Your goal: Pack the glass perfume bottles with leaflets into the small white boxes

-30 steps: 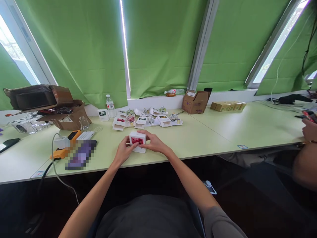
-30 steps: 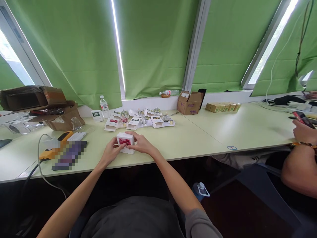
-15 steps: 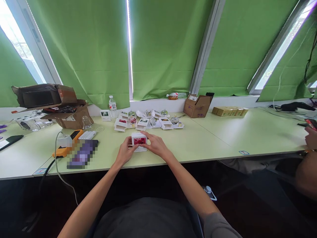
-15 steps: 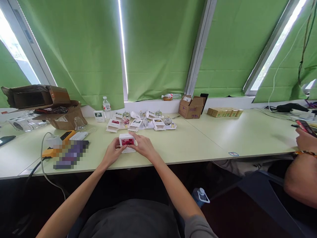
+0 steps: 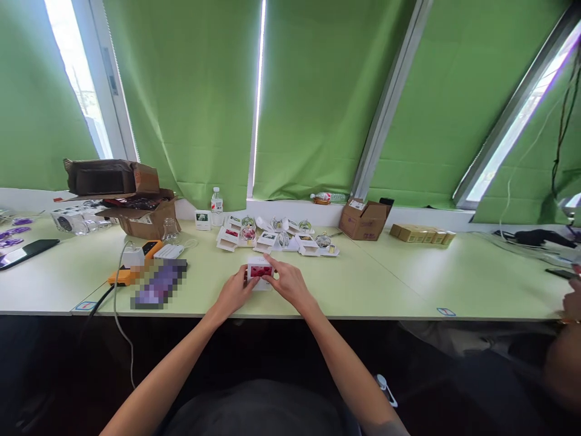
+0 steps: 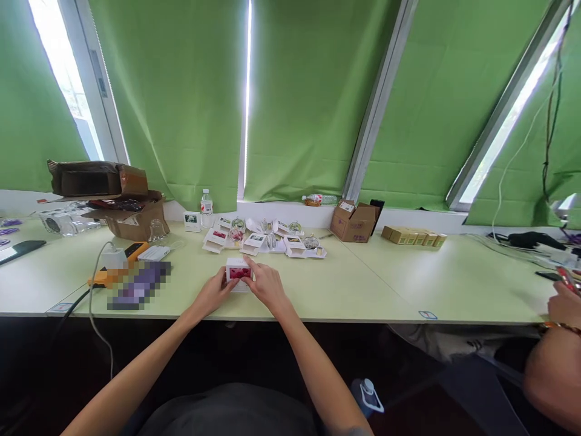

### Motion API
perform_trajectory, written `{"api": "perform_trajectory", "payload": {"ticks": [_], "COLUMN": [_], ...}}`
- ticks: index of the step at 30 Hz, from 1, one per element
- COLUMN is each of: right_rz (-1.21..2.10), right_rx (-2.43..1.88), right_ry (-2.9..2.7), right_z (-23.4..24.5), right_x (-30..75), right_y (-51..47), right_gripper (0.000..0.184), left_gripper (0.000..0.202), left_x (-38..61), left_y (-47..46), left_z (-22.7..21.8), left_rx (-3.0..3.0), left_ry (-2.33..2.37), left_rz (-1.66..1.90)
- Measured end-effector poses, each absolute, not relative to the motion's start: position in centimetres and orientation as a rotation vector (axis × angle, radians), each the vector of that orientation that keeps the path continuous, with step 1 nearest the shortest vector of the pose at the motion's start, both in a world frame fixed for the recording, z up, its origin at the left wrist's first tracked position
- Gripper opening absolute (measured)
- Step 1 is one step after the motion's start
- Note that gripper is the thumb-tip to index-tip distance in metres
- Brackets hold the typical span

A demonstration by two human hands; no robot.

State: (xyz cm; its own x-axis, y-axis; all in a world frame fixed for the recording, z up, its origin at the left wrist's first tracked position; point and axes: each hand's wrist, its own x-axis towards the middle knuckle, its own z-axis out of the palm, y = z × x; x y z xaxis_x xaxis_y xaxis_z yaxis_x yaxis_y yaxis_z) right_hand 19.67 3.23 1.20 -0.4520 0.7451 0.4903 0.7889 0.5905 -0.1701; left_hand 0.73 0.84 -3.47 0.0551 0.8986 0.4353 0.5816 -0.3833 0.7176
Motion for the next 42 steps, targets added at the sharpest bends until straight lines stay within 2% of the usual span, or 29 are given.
{"api": "perform_trajectory", "payload": {"ticks": [4,10,17,21,26,30,37,42], "right_rz": [-0.151,-0.266,-0.348,-0.421,-0.5,-0.537,-0.483,-0.428], "right_rx": [-1.297,-1.331,-1.267,-1.241,-1.26,-1.232,-1.199,-1.193], "right_ry": [-2.305,-2.36,-2.491,-2.552,-2.605,-2.669,-2.693,-2.699], "right_z": [1.4,2.1,3.6,4.3,5.0,5.4,6.2,7.2], "right_x": [19.2,17.7,13.3,10.0,5.2,1.4,-4.5,-7.7], "right_y": [3.0,3.4,5.1,6.3,7.5,8.6,10.9,12.6], "right_gripper": [0.063,0.063,0.054,0.055,0.054,0.038,0.029,0.027], "left_gripper": [0.048,0.069,0.066,0.061,0.066,0.064,0.065,0.056], "left_x": [0.6,-0.9,-2.8,-3.3,-3.5,-3.6,-3.5,-3.6], "left_y": [0.6,-1.4,-4.8,-4.7,-4.5,-4.4,-4.1,-3.9], "left_z": [-4.3,-6.2,-7.9,-8.3,-8.4,-8.4,-8.4,-8.4], "left_rx": [2.165,2.4,2.625,2.68,2.749,2.794,2.79,2.788], "left_ry": [1.577,1.789,1.782,1.839,1.902,1.949,1.966,1.953], "left_rz": [1.114,0.972,1.02,0.924,0.852,0.829,0.867,0.904]}}
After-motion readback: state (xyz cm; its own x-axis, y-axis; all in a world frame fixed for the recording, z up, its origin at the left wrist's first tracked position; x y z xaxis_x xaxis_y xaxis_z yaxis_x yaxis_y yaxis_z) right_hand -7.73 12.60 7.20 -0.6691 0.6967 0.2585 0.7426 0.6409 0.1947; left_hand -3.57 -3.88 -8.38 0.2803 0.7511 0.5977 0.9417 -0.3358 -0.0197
